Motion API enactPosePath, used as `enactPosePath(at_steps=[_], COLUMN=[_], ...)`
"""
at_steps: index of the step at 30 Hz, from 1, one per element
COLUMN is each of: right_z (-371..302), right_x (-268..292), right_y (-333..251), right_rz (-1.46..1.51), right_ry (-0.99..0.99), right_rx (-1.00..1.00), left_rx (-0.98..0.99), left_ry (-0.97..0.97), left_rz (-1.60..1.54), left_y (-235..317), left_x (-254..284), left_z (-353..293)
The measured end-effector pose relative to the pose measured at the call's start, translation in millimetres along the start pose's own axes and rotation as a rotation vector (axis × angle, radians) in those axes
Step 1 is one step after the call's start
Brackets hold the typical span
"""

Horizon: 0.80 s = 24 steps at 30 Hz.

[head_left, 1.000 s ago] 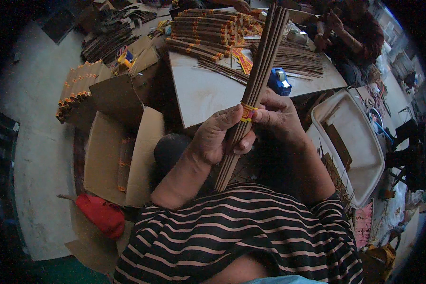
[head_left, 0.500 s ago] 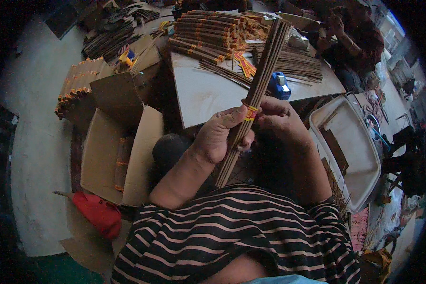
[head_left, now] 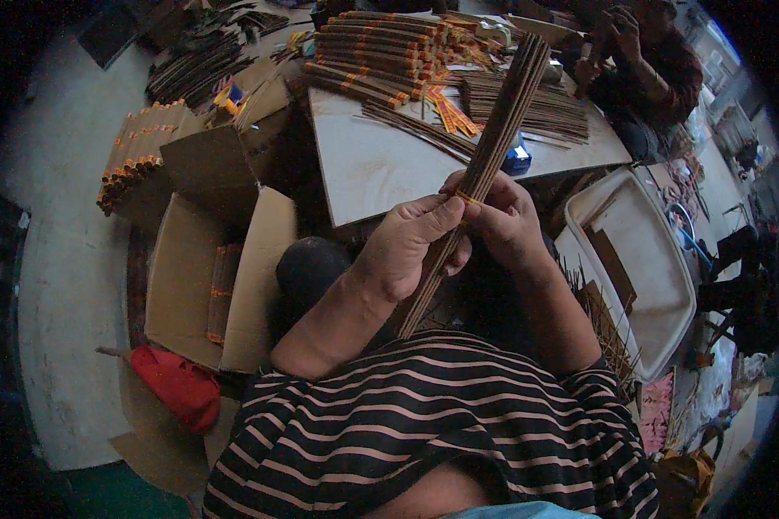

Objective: The person gathers thin wooden sticks, aligns them into bundles, and wraps each bundle with a small paper label. The person places the finished bundles into a cardboard box.

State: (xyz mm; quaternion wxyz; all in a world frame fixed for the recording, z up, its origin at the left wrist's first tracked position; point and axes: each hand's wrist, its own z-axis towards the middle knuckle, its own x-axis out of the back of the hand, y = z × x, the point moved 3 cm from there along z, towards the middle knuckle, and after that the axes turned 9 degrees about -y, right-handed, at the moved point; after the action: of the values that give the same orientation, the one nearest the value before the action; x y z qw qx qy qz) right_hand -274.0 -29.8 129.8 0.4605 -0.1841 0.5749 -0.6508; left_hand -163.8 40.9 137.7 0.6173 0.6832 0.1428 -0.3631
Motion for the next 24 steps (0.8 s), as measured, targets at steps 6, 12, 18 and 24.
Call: enactPosePath(at_steps=[6, 12, 18, 24], right_z=[-1.8, -4.4, -4.9, -6.1], right_x=[0.5, 2.3, 2.3, 10.5], right_y=[0.3, 1.9, 0.1, 2.2], right_rz=[-0.022, -0.043, -0.053, -0.026], right_ry=[0.033, 0.067, 0.028, 0.015], right_rx=[0.026, 0.039, 0.051, 0.037], left_rx=[-0.003, -0.031, -0.017, 0.053], left_ry=[0.001, 0.019, 0.036, -0.054], left_rz=[0.146, 0.291, 0.239, -0.026], left_y=[-2.8, -3.2, -4.3, 1.3], left_x=[0.6, -8.5, -4.8, -6.7], left_z=[0.9, 0.6, -0.8, 0.8])
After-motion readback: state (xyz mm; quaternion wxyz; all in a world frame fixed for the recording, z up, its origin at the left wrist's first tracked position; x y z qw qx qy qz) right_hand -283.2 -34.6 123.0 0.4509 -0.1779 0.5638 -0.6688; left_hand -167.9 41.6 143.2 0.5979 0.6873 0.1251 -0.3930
